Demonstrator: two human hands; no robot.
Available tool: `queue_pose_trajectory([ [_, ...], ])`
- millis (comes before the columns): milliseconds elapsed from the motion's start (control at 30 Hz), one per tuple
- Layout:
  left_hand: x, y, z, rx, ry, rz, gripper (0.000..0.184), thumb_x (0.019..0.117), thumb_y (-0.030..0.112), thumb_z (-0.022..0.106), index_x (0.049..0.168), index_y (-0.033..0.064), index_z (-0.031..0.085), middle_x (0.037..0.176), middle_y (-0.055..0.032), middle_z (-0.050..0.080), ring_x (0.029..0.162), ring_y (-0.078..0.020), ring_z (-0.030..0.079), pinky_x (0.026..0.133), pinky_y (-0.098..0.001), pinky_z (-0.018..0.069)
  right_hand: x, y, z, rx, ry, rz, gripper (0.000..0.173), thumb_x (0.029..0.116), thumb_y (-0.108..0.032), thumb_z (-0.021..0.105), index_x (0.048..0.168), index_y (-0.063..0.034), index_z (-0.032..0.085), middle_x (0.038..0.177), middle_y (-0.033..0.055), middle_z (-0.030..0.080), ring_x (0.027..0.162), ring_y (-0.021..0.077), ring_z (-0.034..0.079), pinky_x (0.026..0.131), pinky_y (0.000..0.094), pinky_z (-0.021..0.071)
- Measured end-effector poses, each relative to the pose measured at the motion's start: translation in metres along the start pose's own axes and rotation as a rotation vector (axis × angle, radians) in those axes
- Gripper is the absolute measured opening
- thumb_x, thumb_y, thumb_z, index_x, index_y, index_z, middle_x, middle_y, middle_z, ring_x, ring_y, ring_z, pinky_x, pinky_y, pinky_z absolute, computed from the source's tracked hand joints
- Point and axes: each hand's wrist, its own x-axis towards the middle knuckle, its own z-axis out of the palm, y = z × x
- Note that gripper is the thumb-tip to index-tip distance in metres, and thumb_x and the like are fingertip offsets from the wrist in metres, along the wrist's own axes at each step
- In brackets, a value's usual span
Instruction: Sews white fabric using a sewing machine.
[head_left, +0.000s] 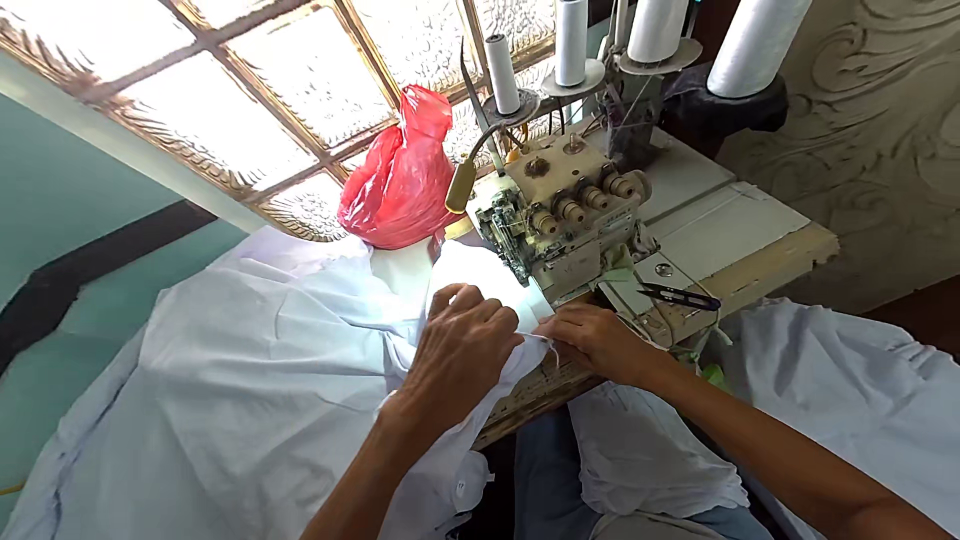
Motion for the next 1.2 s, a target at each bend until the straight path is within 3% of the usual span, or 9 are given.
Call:
queue_pose_trajectory([
  [133,-0.001,0.011,0.018,-0.022,0.005,-0.054,0.024,0.0979,0.018,0.055,0.083,0.0079,0.071,0.075,-0.0067,0.062,0.083,-0.0279,0.062,0.091,-0.0486,0.0448,-0.001,-0.002,-0.002,0.034,0.01,0.024,0.022,0.1002,-0.008,0.055,0.104,0.0002,0.075,0.098,0.0128,0.078,0.095,0.0261,0.075,0.092,0.0354,0.0568],
  [367,-0.005,0.023,0.049,-0.068,0.15,-0.192,0.029,0.0941,0.028,0.066,0.074,0.0077,0.067,0.07,-0.0067,0.06,0.081,-0.029,0.062,0.095,-0.0519,0.0415,-0.005,-0.002,0.001,0.147,0.043,0.104,0.019,0.1,-0.011,0.06,0.096,0.0017,0.073,0.086,0.0116,0.075,0.087,0.0214,0.074,0.096,0.035,0.0549],
  [500,-0.005,0.031,0.059,-0.056,0.191,-0.288,0.015,0.0927,0.021,0.067,0.09,0.0098,0.077,0.094,-0.009,0.07,0.104,-0.0353,0.065,0.105,-0.0634,0.0369,-0.003,-0.004,0.007,0.198,0.128,0.179,0.012,0.0935,-0.002,0.064,0.096,0.0039,0.074,0.093,0.0141,0.077,0.098,0.0239,0.076,0.101,0.0373,0.0543],
  [667,-0.001,0.031,0.07,-0.008,0.163,-0.399,0.019,0.0946,0.005,0.062,0.099,0.0094,0.08,0.11,-0.0074,0.077,0.12,-0.04,0.064,0.105,-0.0753,0.0305,0.006,0.006,0.027,-0.167,0.293,0.105,0.01,0.0906,-0.002,0.067,0.092,-0.0038,0.077,0.089,0.0075,0.078,0.096,0.0225,0.076,0.109,0.055,0.0439],
  [733,0.002,0.024,0.073,-0.036,0.146,-0.45,0.021,0.0945,0.002,0.061,0.102,0.008,0.079,0.114,-0.0094,0.076,0.122,-0.0418,0.063,0.103,-0.076,0.0314,0.01,0.006,0.033,-0.365,0.32,0.072,0.01,0.0906,-0.005,0.068,0.091,-0.0097,0.077,0.087,0.0034,0.078,0.097,0.0219,0.075,0.108,0.0562,0.0415],
  [867,0.01,0.007,0.078,-0.074,0.11,-0.55,0.022,0.0982,0.005,0.06,0.111,0.0058,0.078,0.124,-0.0124,0.073,0.126,-0.0441,0.06,0.102,-0.0756,0.0328,0.01,-0.003,0.036,-0.536,0.249,0.114,0.015,0.0908,-0.002,0.066,0.097,-0.011,0.077,0.101,0.0032,0.079,0.105,0.0264,0.073,0.104,0.0594,0.0426],
  [967,0.016,-0.002,0.078,-0.063,0.089,-0.607,0.023,0.0997,0.007,0.059,0.115,0.005,0.077,0.128,-0.013,0.071,0.126,-0.0453,0.058,0.098,-0.0724,0.0379,-0.009,-0.014,0.029,-0.512,0.229,0.128,0.015,0.0946,-0.006,0.062,0.097,-0.012,0.076,0.094,0.0023,0.078,0.103,0.0263,0.073,0.105,0.058,0.0434],
  [1067,0.018,-0.004,0.079,-0.034,0.072,-0.666,0.024,0.0999,0.007,0.059,0.118,0.0056,0.075,0.129,-0.0124,0.07,0.123,-0.0451,0.058,0.092,-0.0675,0.0427,-0.04,-0.014,0.002,-0.492,0.169,0.282,0.017,0.0928,-0.002,0.061,0.099,-0.0035,0.077,0.095,0.012,0.078,0.103,0.0388,0.072,0.103,0.0677,0.0435],
  [1200,0.009,-0.001,0.077,0.011,0.052,-0.735,0.023,0.0991,0.006,0.059,0.116,0.0051,0.075,0.126,-0.0133,0.07,0.12,-0.0458,0.058,0.086,-0.0654,0.0446,-0.072,0.014,-0.053,-0.506,-0.127,0.806,0.032,0.098,0.004,0.054,0.127,0.0125,0.064,0.129,0.0334,0.064,0.128,0.0554,0.055,0.112,0.0705,0.0339],
])
